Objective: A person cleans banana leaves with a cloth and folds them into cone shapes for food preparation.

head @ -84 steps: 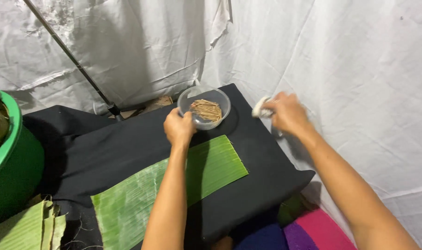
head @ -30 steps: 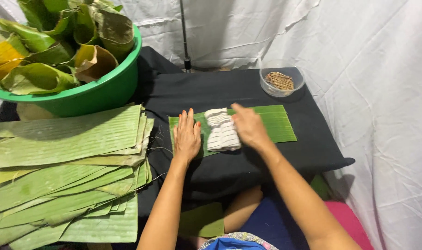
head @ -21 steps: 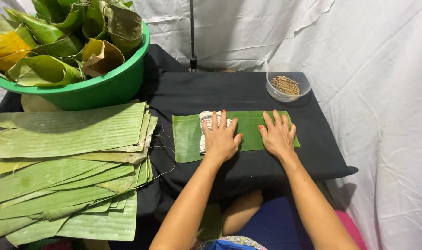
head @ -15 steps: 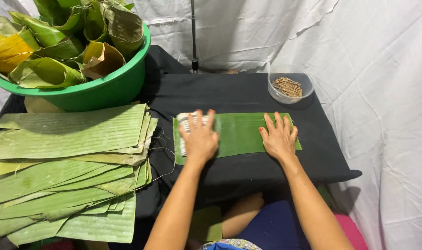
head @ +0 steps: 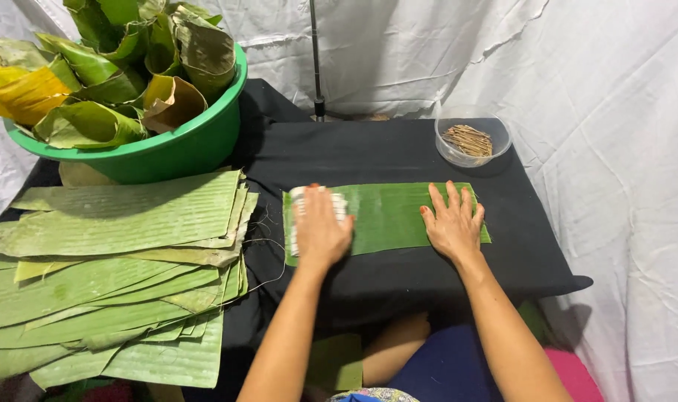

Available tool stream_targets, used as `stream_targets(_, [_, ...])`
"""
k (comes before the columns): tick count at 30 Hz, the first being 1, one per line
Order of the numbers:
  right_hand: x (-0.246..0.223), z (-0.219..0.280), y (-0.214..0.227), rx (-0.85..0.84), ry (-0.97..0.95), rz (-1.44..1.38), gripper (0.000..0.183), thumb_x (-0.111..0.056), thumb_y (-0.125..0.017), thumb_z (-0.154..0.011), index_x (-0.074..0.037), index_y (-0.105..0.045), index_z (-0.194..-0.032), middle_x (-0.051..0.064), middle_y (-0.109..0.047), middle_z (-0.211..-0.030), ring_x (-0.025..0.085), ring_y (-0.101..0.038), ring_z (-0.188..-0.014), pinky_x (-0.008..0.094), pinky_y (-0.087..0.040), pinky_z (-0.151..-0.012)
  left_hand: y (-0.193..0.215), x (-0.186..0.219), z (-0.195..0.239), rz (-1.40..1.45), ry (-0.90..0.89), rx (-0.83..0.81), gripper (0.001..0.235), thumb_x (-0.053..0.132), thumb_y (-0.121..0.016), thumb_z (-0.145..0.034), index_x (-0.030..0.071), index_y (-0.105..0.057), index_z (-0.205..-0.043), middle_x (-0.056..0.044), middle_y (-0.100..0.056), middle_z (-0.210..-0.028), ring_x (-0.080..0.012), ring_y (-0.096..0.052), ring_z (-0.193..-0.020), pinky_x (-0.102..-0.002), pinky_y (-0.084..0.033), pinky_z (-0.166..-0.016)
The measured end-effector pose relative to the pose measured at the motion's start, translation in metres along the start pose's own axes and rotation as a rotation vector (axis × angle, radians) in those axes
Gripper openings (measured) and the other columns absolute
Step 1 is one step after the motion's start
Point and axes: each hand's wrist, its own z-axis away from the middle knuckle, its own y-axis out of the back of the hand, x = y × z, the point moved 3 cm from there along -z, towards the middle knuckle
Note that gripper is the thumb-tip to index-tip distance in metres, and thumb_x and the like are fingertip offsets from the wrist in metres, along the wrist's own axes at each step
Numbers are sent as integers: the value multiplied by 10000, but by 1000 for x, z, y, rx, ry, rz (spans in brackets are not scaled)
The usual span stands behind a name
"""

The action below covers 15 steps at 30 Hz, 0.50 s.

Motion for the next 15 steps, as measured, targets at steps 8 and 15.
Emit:
stream_targets(8, [-3, -1, 1, 25, -1, 9, 587, -533, -289, -1084, -251, -373, -1592, 172, -298, -1647, 435, -210, -1524, 696, -159, -1126, 14, 49, 5, 1, -59, -91, 800, 507, -513, -912, 9, -399, -1528, -221, -389, -1592, -438, -215, -1525, -746, -216, -1080])
stream_targets(15, [-3, 2, 4, -6, 0, 10, 600, -557, -266, -1079, -262, -361, -1593, 158, -284, -1652, 423, -210, -1525, 679, -169, -1130, 13, 50, 6, 116, -102, -193, 738, 513, -440, -963, 67, -374, -1547, -185, -382, -1605, -396, -238, -1532, -725, -226, -1077])
